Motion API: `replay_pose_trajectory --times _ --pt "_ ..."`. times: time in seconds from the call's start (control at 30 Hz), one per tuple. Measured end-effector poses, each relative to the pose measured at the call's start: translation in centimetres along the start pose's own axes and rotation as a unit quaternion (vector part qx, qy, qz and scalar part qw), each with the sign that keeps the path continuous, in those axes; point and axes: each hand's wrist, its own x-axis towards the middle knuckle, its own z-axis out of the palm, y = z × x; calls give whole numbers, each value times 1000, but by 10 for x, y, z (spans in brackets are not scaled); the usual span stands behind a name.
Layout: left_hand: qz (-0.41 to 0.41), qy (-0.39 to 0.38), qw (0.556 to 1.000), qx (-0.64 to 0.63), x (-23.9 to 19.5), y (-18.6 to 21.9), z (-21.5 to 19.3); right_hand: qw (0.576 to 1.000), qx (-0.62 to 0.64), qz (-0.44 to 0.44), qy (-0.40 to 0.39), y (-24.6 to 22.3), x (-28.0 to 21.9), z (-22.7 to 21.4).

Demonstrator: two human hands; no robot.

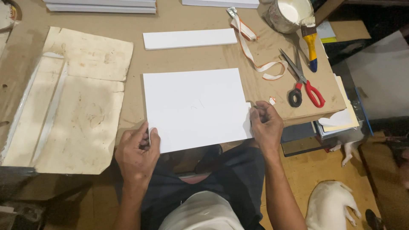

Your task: Assembling a folder cover by cutting and applying double-sided tape, peeling the backing, applying glue with a brush, and folding the paper.

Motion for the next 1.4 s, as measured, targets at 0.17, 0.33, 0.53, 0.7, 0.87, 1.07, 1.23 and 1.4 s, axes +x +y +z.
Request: replay_pose_trajectory --times 0.17,0.33,0.53,0.7,0.87,1.07,1.23,1.4 --pt "-5 2 1000 -11 2 1 -1 970 -103 -219 37 -40 -24 -6" --pt "-4 -2 1000 -21 -4 -1 3 915 8 -390 -100 -78 -94 41" --pt "-18 10 1000 -6 -3 0 1 902 -67 -402 -146 -53 -73 70" --pt "-41 -12 999 -7 0 1 -1 943 -173 -285 -24 -4 -23 15" --pt "87 -18 992 94 9 21 6 936 -207 -285 -15 -4 -22 17" --pt "211 -196 956 -47 19 92 76 946 -237 -222 -7 -23 -22 15" --pt "227 -246 942 -6 22 88 108 946 -190 -251 82 -13 -26 16" --pt "208 -285 936 24 40 98 100 959 -102 -231 131 0 -25 -8"
